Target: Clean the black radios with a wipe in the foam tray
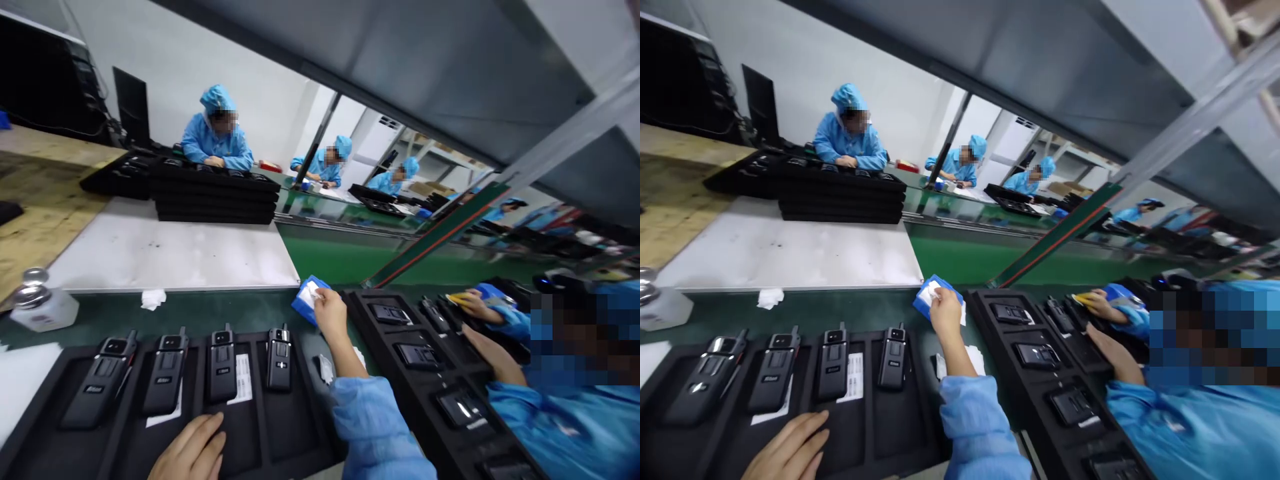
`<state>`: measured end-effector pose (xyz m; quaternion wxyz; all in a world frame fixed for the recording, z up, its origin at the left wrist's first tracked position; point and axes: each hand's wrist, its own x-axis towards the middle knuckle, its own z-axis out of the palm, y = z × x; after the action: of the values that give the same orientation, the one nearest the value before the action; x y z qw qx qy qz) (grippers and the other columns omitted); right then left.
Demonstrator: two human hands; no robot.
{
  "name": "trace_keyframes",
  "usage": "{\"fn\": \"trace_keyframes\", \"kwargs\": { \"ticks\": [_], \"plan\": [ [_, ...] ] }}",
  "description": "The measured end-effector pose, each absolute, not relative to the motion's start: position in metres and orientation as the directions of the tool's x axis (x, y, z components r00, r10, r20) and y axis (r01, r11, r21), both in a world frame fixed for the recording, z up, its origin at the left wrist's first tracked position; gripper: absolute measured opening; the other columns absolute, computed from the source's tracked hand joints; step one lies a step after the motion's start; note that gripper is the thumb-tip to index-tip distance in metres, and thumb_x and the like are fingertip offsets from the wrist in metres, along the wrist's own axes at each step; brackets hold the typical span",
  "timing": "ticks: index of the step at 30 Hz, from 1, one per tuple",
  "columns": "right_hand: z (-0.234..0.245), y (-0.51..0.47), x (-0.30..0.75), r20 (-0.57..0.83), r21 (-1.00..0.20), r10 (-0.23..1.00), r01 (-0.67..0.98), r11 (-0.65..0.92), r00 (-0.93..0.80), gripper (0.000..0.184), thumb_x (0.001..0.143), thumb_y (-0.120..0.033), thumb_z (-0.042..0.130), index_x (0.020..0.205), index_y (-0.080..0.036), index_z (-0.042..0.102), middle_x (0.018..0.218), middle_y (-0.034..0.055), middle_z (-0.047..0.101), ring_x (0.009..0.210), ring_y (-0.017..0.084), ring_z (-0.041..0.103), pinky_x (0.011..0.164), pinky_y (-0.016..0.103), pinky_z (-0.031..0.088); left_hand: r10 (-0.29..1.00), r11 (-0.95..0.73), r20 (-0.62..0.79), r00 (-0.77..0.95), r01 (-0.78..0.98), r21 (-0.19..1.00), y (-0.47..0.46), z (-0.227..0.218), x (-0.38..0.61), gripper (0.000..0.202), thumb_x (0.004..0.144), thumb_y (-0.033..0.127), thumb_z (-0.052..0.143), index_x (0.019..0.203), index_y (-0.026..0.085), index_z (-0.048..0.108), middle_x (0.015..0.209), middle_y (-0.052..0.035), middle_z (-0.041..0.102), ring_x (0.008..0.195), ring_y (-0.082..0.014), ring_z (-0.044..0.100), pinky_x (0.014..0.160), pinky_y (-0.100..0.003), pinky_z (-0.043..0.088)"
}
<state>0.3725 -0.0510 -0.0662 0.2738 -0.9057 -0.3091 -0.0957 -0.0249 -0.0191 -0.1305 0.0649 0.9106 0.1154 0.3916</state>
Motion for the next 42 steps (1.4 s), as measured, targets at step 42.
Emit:
{"fn": "trace_keyframes", "kwargs": {
  "ticks": [42],
  "plan": [
    [-0.137,-0.19,0.205,0.537,-0.519,0.596,0.791,-0.323,0.596,0.05,0.096,-0.058,0.047,0.116,-0.017,0.068,0.113,0.0143,0.068,0.101,0.03,0.066,0.093,0.045,0.05,0.896,-0.4,0.304,0.323,0.885,0.239,0.05,-0.094,-0.124,0.078,0.092,0.05,0.061,0.151,0.008,0.033,0.119,-0.0197,0.058,0.109,-0.0352,0.056,0.089,-0.047,0.052]
  ]
}}
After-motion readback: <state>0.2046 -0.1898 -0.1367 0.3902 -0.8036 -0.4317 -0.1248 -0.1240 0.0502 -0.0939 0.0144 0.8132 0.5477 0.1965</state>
